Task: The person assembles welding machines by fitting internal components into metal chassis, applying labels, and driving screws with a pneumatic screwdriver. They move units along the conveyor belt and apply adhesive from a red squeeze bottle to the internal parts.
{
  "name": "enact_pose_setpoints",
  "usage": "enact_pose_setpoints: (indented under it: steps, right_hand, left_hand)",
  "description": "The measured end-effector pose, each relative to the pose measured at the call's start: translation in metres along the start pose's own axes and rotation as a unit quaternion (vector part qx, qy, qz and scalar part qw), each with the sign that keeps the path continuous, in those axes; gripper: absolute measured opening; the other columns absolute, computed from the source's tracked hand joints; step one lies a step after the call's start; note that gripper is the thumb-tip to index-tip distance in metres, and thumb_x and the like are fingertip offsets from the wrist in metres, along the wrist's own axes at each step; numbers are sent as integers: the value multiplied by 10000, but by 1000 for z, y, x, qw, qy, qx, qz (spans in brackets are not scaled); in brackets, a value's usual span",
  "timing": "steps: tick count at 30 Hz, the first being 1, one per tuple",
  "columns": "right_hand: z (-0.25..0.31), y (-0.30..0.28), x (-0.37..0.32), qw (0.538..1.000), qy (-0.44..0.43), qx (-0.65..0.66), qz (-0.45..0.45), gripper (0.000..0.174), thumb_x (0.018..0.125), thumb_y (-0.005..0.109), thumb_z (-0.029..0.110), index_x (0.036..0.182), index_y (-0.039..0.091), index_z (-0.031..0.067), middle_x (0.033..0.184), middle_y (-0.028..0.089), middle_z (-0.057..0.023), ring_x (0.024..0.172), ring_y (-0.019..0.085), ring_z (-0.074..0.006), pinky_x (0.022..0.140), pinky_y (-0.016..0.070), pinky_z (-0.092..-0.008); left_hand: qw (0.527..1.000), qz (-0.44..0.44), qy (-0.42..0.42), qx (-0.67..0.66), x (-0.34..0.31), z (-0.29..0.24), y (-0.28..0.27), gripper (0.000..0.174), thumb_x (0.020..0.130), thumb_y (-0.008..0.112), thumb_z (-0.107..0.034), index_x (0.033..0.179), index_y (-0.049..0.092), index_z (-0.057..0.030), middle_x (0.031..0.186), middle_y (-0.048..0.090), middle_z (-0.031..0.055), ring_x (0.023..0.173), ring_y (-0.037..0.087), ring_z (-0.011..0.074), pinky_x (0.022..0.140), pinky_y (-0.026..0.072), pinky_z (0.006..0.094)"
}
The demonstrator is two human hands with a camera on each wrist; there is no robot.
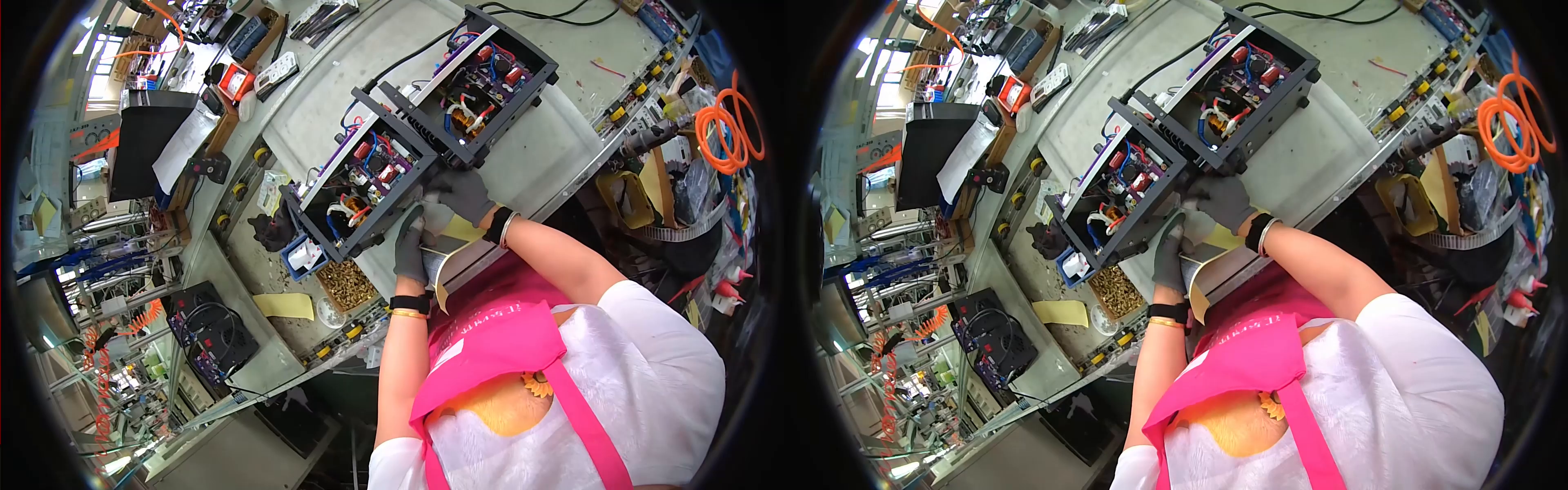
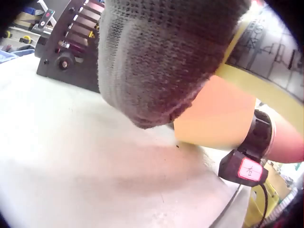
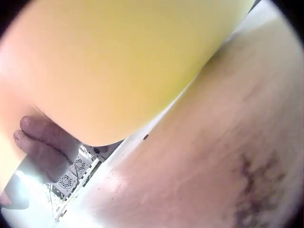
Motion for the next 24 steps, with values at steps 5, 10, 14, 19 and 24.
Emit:
enact_pose_setpoints:
  steps: [5,10,14,19,24]
  right_hand:
    - [4,-2,0,998,-37,52,1,193,730,694,223,886,677,111,820,668,-81,743,638,-257,688,496,-350]
    - [14,-3,0,995,38,90,36,233,733,699,291,877,679,109,831,671,-107,758,633,-292,697,492,-379]
    - [11,6,4,996,76,42,38,274,730,696,311,887,681,87,836,671,-122,779,637,-301,701,497,-382]
    - [21,5,-2,995,37,65,73,200,745,684,224,864,675,63,800,661,-116,772,628,-290,683,492,-360]
    - [51,-33,-13,935,133,265,194,131,787,690,131,854,662,23,708,625,-24,669,573,-105,624,462,-254]
  left_hand:
    - [999,11,39,-28,9,1,7,393,893,556,-295,1215,545,-71,699,483,-7,656,463,91,598,384,210]
    - [999,14,25,-35,9,6,6,394,886,560,-249,1230,538,-57,700,505,6,645,475,95,606,396,211]
    - [999,-20,10,-45,2,6,0,328,888,561,-213,1174,571,-55,675,507,7,615,475,93,579,388,209]
    - [998,-53,32,9,-16,-1,-12,325,895,577,-258,1134,605,-39,634,527,9,596,484,89,557,375,221]
    - [995,-26,70,65,-43,-7,-15,353,927,517,-371,979,611,-34,617,541,15,563,489,101,541,386,246]
Point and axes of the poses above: each hand's wrist, its own x-axis towards the middle knuckle, its own y-axis out of the palm, z = x × y, the point moved 5 cm from there along x, towards the middle knuckle
